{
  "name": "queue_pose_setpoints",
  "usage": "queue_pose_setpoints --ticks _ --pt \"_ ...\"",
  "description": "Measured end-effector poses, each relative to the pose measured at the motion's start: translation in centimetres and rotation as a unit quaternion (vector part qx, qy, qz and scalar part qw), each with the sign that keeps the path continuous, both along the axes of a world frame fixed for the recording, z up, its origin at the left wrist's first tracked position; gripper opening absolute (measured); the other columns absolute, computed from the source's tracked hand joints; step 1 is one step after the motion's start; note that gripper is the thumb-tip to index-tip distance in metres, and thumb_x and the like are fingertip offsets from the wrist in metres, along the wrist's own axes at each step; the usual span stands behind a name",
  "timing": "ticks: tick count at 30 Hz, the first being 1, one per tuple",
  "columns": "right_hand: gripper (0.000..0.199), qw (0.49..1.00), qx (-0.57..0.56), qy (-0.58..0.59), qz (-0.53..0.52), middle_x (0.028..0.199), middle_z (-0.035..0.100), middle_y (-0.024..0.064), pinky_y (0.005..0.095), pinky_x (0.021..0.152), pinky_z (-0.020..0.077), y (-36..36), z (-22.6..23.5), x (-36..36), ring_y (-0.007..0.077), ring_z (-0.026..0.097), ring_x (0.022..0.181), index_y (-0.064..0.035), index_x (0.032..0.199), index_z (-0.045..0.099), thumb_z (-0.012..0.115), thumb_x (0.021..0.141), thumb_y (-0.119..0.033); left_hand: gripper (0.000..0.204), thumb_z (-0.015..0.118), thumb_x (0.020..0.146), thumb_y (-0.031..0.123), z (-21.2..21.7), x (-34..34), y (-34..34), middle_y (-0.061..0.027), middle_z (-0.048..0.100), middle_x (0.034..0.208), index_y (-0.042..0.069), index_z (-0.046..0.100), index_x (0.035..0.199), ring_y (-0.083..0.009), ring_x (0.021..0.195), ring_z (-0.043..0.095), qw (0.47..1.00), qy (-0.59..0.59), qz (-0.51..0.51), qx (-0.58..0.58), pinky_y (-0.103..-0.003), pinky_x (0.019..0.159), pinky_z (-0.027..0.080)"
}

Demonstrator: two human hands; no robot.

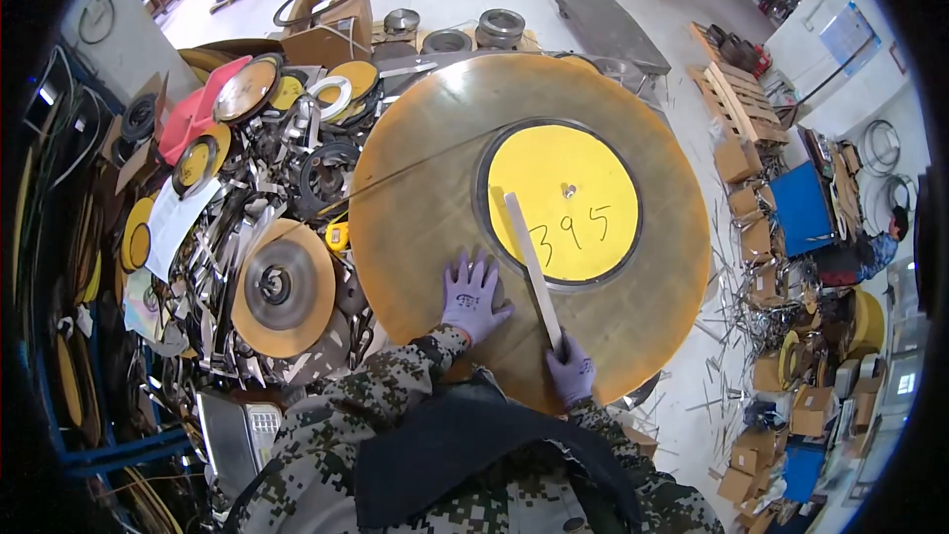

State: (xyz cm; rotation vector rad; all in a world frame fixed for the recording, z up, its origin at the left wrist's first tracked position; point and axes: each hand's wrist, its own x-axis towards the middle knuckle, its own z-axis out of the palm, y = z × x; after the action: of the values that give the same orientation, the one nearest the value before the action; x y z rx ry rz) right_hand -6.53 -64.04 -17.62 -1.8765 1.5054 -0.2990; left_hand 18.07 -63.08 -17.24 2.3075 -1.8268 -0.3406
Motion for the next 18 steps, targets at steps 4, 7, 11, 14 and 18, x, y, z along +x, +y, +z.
queue_pose_setpoints --ticks 4,7,11,14,18 --pt "0.043 0.985 0.024 -0.168 0.013 0.095 0.068 0.0113 0.0304 0.072 0.0517 -2.9 -1.9 -2.2 0.0192 0.065 0.082 -0.003 0.126 0.056 0.062 0.086 -0.014 0.09 0.063 0.074 0.059 0.7 0.6 0.8 -0.02 0.026 0.149 0.003 0.036 0.141 -0.0435 0.139 0.016 0.997 0.046 -0.037 -0.043 -0.06 0.111 0.012" --pt "0.034 0.981 -0.021 -0.194 -0.018 0.095 0.066 0.0095 0.0282 0.072 0.0511 -5.2 7.0 -0.6 0.0175 0.063 0.082 0.0019 0.121 0.056 0.057 0.088 -0.005 0.09 0.066 0.073 0.057 0.8 2.4 5.6 -0.0216 0.028 0.147 0.001 0.037 0.138 -0.045 0.137 0.02 0.997 0.075 -0.012 -0.032 -0.057 0.112 0.013" --pt "0.023 0.958 0.099 -0.257 0.084 0.092 0.065 0.0052 0.0249 0.067 0.0463 -8.3 14.2 0.1 0.011 0.058 0.076 -0.0006 0.11 0.061 0.053 0.088 0.001 0.087 0.069 0.072 0.055 0.6 5.0 15.3 -0.0216 0.037 0.14 0.0 0.041 0.135 -0.0424 0.135 0.026 0.991 0.049 0.121 -0.04 -0.055 0.113 0.014" --pt "0.017 0.949 0.144 -0.119 0.253 0.095 0.067 0.0088 0.033 0.079 0.051 -9.9 15.8 0.9 0.0212 0.065 0.09 -0.0005 0.102 0.063 0.054 0.088 0.0 0.076 0.07 0.076 0.045 1.3 6.1 21.5 -0.0262 0.037 0.138 0.002 0.043 0.133 -0.0444 0.131 0.03 0.969 0.092 0.229 -0.012 -0.056 0.11 0.021" --pt "0.015 0.891 -0.036 -0.063 0.449 0.095 0.067 0.0114 0.0324 0.079 0.0509 -9.5 14.9 4.7 0.025 0.065 0.09 -0.0031 0.097 0.065 0.057 0.084 0.0 0.069 0.069 0.079 0.038 -0.9 5.5 26.6 -0.0264 0.039 0.136 0.002 0.044 0.131 -0.0451 0.129 0.033 0.94 0.025 0.338 -0.037 -0.054 0.11 0.023"
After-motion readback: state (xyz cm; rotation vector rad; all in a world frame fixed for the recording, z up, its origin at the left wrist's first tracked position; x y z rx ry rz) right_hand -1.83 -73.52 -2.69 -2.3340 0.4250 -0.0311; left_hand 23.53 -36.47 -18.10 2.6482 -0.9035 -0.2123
